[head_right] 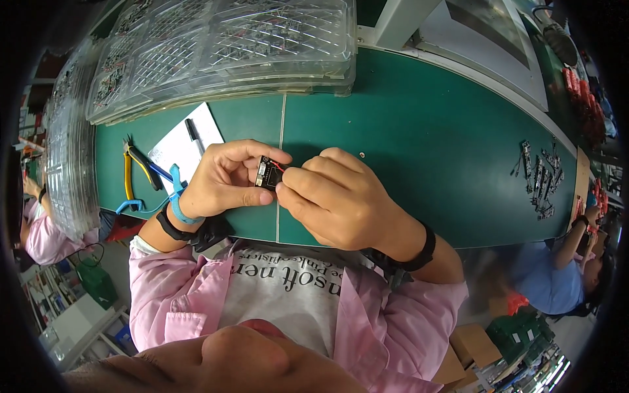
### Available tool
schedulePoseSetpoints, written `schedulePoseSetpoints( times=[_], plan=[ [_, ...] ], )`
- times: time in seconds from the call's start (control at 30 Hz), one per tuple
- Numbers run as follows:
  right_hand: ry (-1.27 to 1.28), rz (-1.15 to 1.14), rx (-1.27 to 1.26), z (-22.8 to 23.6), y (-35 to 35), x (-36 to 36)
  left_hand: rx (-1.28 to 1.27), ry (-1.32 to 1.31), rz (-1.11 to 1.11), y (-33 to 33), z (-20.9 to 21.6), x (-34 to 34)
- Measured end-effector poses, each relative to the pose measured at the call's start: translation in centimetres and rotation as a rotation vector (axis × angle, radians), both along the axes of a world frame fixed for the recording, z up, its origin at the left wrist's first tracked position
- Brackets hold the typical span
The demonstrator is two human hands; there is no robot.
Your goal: The person picks up a circuit board from a tray, turns it over, and touches the wires before writing on a piece of paper. They then pick up another circuit board, turn it over, and touch the wires before placing it on the table.
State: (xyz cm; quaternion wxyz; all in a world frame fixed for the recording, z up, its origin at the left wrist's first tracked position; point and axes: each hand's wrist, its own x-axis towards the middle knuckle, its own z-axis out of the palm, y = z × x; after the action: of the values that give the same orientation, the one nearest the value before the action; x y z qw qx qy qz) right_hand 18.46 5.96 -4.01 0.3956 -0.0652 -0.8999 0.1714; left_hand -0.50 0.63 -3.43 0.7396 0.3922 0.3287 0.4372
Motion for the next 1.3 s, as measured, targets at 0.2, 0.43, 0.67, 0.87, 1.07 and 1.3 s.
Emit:
schedulePoseSetpoints(
  times=[0.2,0.43,0.67,0.87,1.07,1.3],
  plan=[
    [-0.034,-0.094,0.057,1.0,0.2,-0.1,0.031,-0.017,0.063,-0.1,-0.4,0.1],
    [-0.006,-0.114,-0.053,1.0,0.1,0.1,0.037,-0.017,0.008,0.0,-0.1,0.1],
    [-0.112,-0.097,-0.25,1.0,0.6,1.0,0.044,0.012,0.047,0.0,0.1,-0.2],
    [-0.041,-0.084,-0.632,0.3,0.9,1.3,0.044,0.108,0.057,0.1,0.2,-0.5],
    [0.107,-0.164,-1.111,0.7,1.0,1.9,-0.025,0.184,-0.094,0.4,0.4,-0.4],
    [0.296,0.15,-1.448,0.4,1.5,2.2,-0.013,0.218,-0.107,0.1,0.4,-0.5]
  ],
)
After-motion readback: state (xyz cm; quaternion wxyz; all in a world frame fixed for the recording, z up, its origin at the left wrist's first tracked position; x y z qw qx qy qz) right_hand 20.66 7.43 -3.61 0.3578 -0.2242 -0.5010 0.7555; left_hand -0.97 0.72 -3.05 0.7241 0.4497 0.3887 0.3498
